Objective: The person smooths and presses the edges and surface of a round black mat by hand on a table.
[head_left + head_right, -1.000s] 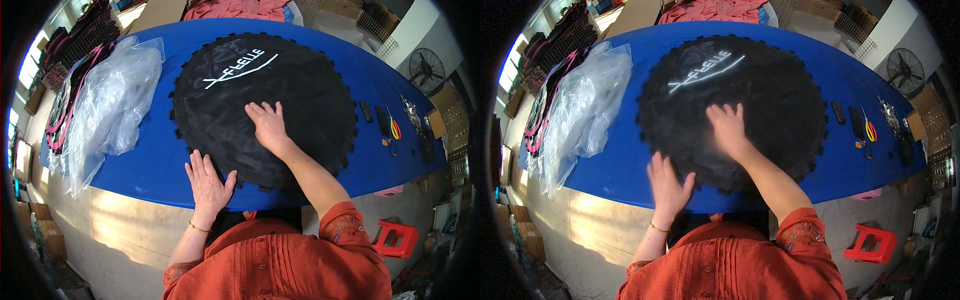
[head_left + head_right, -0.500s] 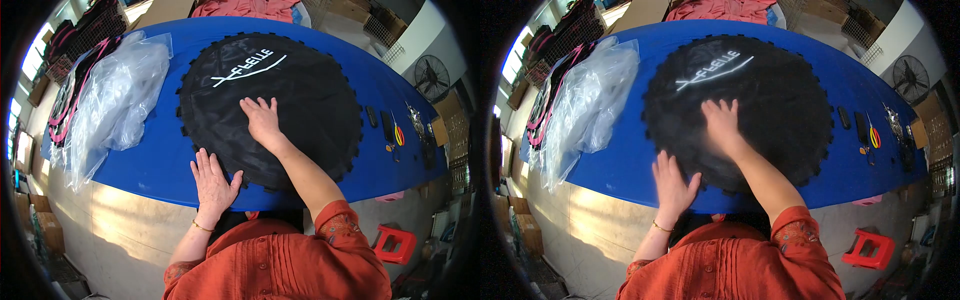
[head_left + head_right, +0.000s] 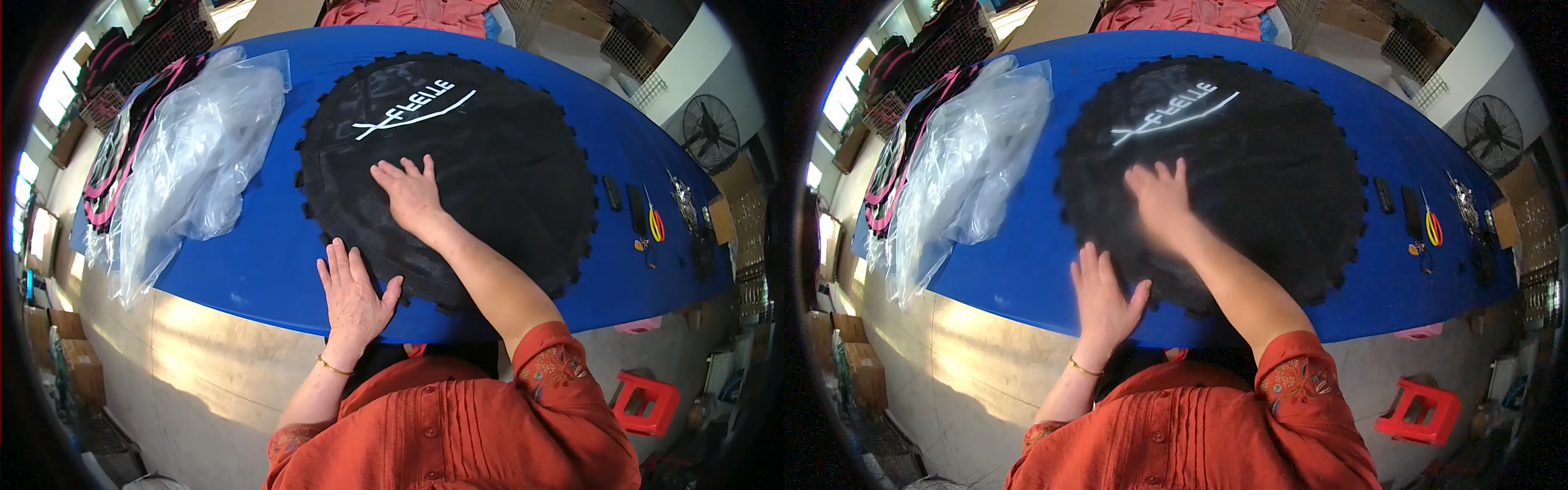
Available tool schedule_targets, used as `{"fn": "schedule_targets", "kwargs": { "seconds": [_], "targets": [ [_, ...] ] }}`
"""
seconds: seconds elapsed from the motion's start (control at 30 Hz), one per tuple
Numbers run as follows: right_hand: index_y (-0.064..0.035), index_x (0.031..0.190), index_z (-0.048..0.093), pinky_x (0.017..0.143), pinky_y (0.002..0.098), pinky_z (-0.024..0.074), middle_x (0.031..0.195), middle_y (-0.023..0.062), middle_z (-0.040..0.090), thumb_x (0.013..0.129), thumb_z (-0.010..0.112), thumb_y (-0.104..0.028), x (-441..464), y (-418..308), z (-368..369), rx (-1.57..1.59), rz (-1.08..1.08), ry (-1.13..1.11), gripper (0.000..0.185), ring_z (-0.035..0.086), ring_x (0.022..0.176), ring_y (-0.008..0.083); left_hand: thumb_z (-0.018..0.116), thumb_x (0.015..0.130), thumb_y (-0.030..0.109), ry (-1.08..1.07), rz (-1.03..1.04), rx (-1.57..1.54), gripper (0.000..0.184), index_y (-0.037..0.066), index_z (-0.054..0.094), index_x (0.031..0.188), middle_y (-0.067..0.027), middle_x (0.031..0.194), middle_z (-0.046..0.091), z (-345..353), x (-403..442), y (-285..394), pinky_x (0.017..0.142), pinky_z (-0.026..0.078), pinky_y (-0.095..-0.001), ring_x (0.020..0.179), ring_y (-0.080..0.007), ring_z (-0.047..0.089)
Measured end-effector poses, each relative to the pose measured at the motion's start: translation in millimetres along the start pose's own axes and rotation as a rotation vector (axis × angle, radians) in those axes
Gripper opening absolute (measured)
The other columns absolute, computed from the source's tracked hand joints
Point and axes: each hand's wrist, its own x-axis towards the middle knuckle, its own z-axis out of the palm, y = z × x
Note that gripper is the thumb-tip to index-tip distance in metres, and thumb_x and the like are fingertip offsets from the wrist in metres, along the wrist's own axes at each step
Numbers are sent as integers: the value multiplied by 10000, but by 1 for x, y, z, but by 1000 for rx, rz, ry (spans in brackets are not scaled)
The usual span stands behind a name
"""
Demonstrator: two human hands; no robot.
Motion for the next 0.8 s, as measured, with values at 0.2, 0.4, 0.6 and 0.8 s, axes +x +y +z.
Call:
{"fn": "schedule_targets", "kwargs": {
  "seconds": [0.2,0.4,0.6,0.8],
  "targets": [
    [-170,1537,580,1257,675,215,1609,46,549,881,630,55,-22,8,-23,68,-52,-92,695,492,1474,381,727,943,530,11,7,-5,904,-138,453,1487,-383,1642,332,1,-1,0,1301,192,-585,1565,-496,298],
    [-180,1510,618,1259,669,215,1581,61,580,810,611,109,-74,28,-35,170,-165,-96,758,495,1474,389,735,939,521,10,-8,-12,894,-134,458,1481,-383,1644,331,-1,-1,1,1305,184,-580,1569,-496,293],
    [-173,1491,641,1265,674,202,1551,47,610,825,577,120,-78,44,-32,106,-97,10,731,495,1471,379,739,937,510,14,-5,-17,889,-124,450,1488,-381,1647,328,1,0,0,1309,175,-573,1571,-496,293],
    [-175,1536,594,1274,645,219,1589,37,574,850,566,128,-81,51,-34,66,-54,-45,750,486,1479,375,743,934,512,28,-8,-14,886,-121,458,1484,-376,1645,336,1,0,0,1310,177,-570,1570,-495,296]
  ]
}}
